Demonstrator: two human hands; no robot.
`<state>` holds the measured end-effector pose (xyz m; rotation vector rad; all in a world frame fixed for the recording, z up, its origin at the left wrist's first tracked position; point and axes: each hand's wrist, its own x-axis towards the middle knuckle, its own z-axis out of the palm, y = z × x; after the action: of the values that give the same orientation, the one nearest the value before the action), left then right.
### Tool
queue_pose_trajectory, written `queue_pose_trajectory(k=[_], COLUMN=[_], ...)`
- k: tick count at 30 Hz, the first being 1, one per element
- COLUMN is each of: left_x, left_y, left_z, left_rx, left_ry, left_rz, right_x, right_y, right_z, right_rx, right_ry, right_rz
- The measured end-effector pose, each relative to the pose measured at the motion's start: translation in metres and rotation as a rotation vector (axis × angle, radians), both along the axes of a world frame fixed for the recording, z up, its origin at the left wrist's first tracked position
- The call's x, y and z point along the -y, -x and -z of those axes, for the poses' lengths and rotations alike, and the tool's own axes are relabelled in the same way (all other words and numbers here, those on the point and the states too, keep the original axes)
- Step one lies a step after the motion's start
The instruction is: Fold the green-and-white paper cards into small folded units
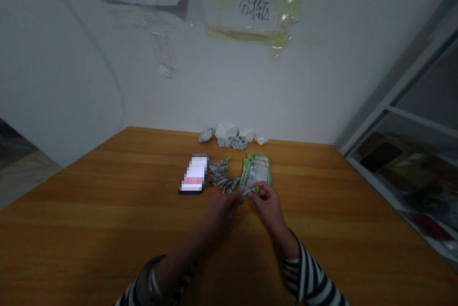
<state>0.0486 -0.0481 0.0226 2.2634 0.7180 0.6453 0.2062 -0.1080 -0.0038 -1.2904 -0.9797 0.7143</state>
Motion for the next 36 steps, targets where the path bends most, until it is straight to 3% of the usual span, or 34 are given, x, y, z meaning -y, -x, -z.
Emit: queue_pose_trajectory(k=[2,7,11,15,18,21,24,27,29,34,36], left_x=[0.001,-0.003,-0.008,-0.006,-0.004,-0.004,-0.005,-0.006,-0.005,-0.005,-0.004], left_y=[-0.003,-0.007,-0.002,-0.001,-0.004,-0.007,-0.008,-0.008,-0.009,-0.011,-0.011], left_z=[0.001,-0.001,-0.007,-0.01,-0.003,0.008,0.015,0.014,0.012,0.013,0.013], left_rx=[0.062,0.165,0.127,0.124,0.164,0.16,0.15,0.257,0.372,0.551,0.583], left_ry=[0.092,0.406,0.401,0.421,0.37,0.247,0.205,0.218,0.3,0.762,0.856], left_rz=[0.026,0.147,0.283,0.334,0.267,0.086,-0.009,-0.035,-0.059,-0.135,-0.135], right_x=[-0.003,-0.003,-0.003,-0.004,-0.004,0.0,0.006,0.01,0.01,0.006,0.005], right_y=[0.001,-0.006,-0.014,-0.016,-0.008,0.006,0.017,0.02,0.019,0.019,0.019], right_z=[0.003,0.002,0.002,0.006,0.006,0.003,0.002,0.004,0.006,0.006,0.005], right_rx=[-0.094,-0.074,-0.047,-0.033,-0.021,0.154,0.423,0.507,0.475,0.303,0.22], right_ry=[0.029,0.045,0.058,0.036,-0.008,-0.051,-0.041,-0.05,-0.114,-0.245,-0.254], right_rz=[-0.038,-0.088,-0.144,-0.164,-0.185,-0.201,-0.083,0.038,0.087,0.112,0.098])
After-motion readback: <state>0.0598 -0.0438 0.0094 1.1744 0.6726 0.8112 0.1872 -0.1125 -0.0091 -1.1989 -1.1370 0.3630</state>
